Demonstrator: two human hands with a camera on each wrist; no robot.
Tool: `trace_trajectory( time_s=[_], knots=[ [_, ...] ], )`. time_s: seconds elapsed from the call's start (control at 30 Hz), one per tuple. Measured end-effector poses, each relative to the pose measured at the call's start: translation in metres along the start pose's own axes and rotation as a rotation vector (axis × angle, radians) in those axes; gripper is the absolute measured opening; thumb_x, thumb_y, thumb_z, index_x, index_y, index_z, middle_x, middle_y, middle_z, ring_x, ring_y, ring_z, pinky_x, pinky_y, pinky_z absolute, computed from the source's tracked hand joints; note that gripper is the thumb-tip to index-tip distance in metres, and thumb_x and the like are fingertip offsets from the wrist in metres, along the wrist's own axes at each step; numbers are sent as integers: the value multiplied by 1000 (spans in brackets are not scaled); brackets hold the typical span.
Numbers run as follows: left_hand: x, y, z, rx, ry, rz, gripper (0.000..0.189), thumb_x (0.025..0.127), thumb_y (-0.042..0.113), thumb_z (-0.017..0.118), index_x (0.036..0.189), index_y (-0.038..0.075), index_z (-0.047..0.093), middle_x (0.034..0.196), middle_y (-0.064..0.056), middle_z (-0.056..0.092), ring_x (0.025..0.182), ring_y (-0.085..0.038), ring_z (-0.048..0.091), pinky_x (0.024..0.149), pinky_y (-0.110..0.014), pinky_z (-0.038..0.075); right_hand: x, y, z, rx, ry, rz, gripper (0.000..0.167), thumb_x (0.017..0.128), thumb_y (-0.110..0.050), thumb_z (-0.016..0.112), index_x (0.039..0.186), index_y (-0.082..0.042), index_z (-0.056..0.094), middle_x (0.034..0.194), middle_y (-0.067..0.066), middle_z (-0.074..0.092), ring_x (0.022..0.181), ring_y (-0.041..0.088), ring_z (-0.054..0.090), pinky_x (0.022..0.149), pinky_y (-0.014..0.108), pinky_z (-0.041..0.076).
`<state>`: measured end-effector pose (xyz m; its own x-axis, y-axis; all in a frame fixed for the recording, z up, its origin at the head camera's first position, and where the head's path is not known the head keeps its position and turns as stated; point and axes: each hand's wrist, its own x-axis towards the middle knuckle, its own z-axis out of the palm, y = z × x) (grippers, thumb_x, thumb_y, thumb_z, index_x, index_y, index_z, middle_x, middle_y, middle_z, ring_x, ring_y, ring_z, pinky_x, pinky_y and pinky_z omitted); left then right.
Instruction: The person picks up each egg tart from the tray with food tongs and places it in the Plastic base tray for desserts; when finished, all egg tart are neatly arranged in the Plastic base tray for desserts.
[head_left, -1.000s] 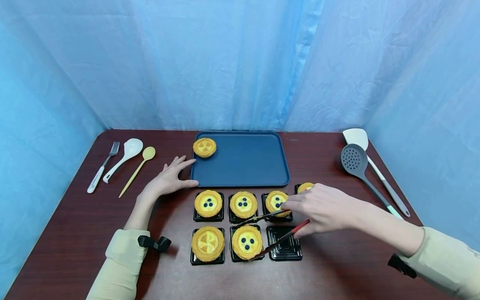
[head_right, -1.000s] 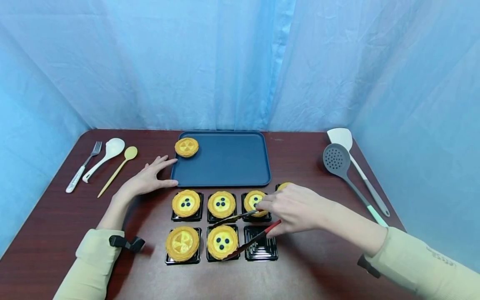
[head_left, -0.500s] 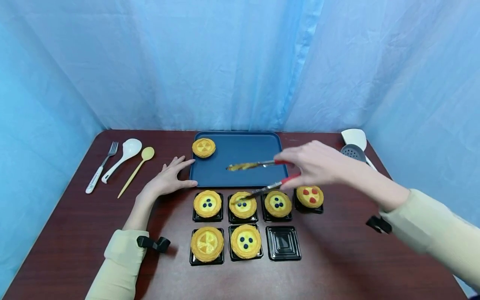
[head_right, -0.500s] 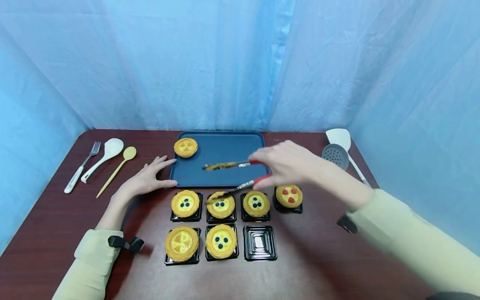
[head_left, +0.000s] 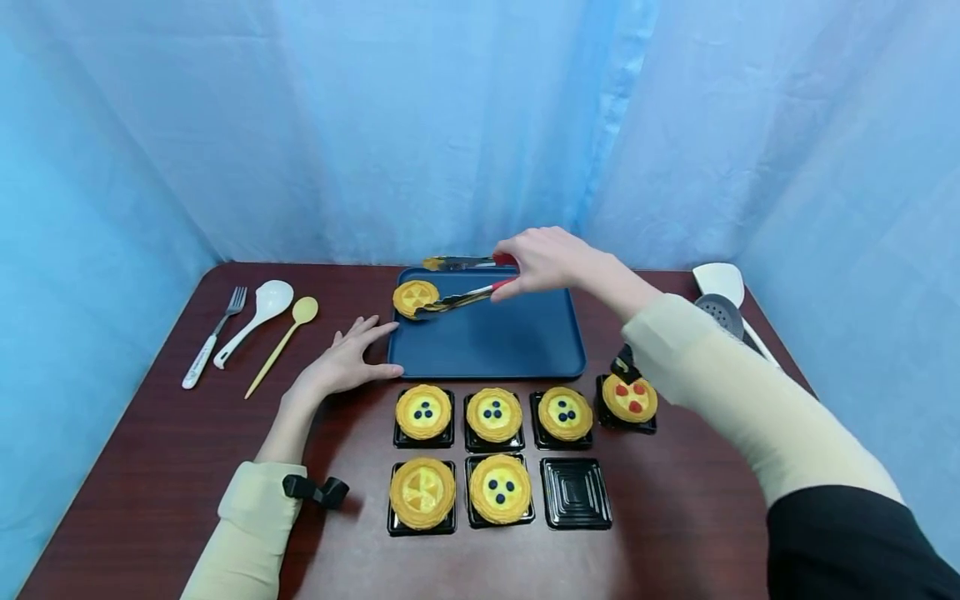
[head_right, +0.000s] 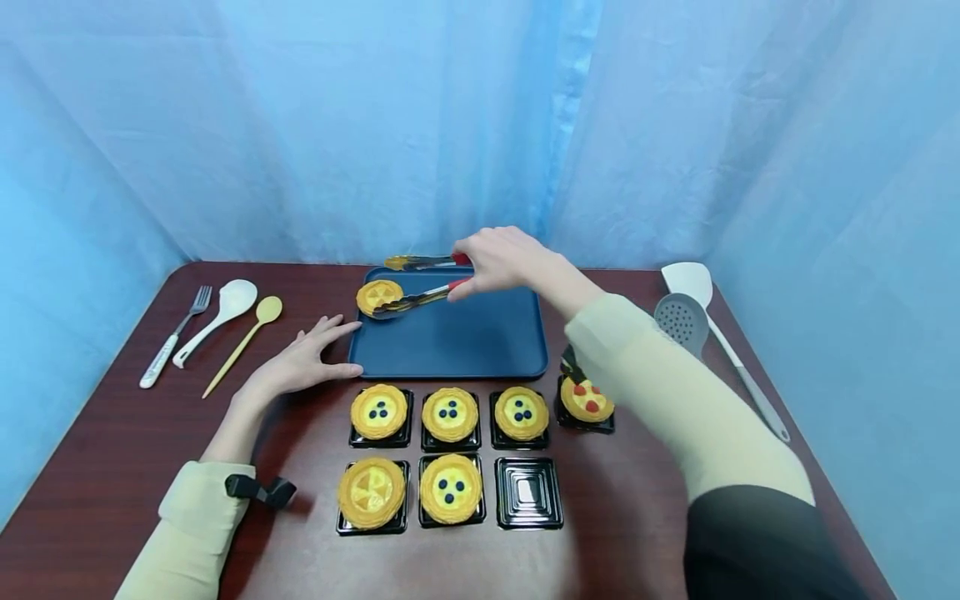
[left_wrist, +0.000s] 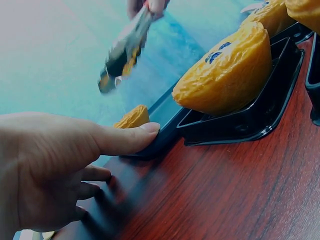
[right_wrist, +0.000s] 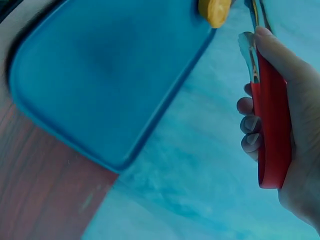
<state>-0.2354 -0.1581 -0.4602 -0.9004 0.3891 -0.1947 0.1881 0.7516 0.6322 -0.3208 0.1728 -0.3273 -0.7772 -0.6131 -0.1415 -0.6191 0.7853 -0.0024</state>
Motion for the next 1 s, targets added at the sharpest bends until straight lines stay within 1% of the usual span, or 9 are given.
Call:
trace_trajectory(
  time_s=[0.13, 0.3, 0.6, 0.77, 1.0],
  knots=[
    [1, 1, 1, 3, 3, -1, 82, 96, 38, 73, 163, 12, 32, 172, -26, 10, 160, -48, -1, 125, -71, -4, 18, 0, 10, 9, -44, 46, 77, 84, -70, 71, 140, -18, 62, 110, 5, 72, 84, 22, 64, 71, 37, 53],
    [1, 2, 2, 0, 2, -3, 82, 96, 38, 73, 163, 12, 33, 172, -26, 10, 160, -47, -2, 126, -71, -4, 30, -3, 18, 20, -75, 70, 80, 83, -68, 73, 143, -16, 60, 120, 7, 71, 94, 24, 66, 81, 42, 56],
    [-1, 0, -1, 1, -4, -15, 83, 96, 39, 73, 163, 13, 32, 173, -24, 9, 161, -47, -3, 126, -70, -6, 40, -9, 22, 6, -88, 66, 76, 84, -68, 74, 138, -15, 63, 118, 7, 71, 98, 24, 66, 88, 43, 57],
    [-2, 1, -2, 1, -7, -12, 83, 96, 39, 73, 163, 13, 32, 173, -24, 9, 161, -47, -3, 126, -70, -6, 41, -12, 22, 6, -101, 66, 73, 84, -66, 75, 136, -15, 64, 117, 7, 71, 96, 24, 66, 86, 42, 58],
    [-2, 1, -3, -1, -1, 0, 82, 96, 38, 73, 163, 12, 32, 172, -25, 10, 161, -47, -2, 126, -71, -6, 42, -15, 23, -19, -90, 52, 69, 84, -65, 75, 131, -15, 66, 113, 7, 72, 92, 23, 66, 83, 40, 58]
  ],
)
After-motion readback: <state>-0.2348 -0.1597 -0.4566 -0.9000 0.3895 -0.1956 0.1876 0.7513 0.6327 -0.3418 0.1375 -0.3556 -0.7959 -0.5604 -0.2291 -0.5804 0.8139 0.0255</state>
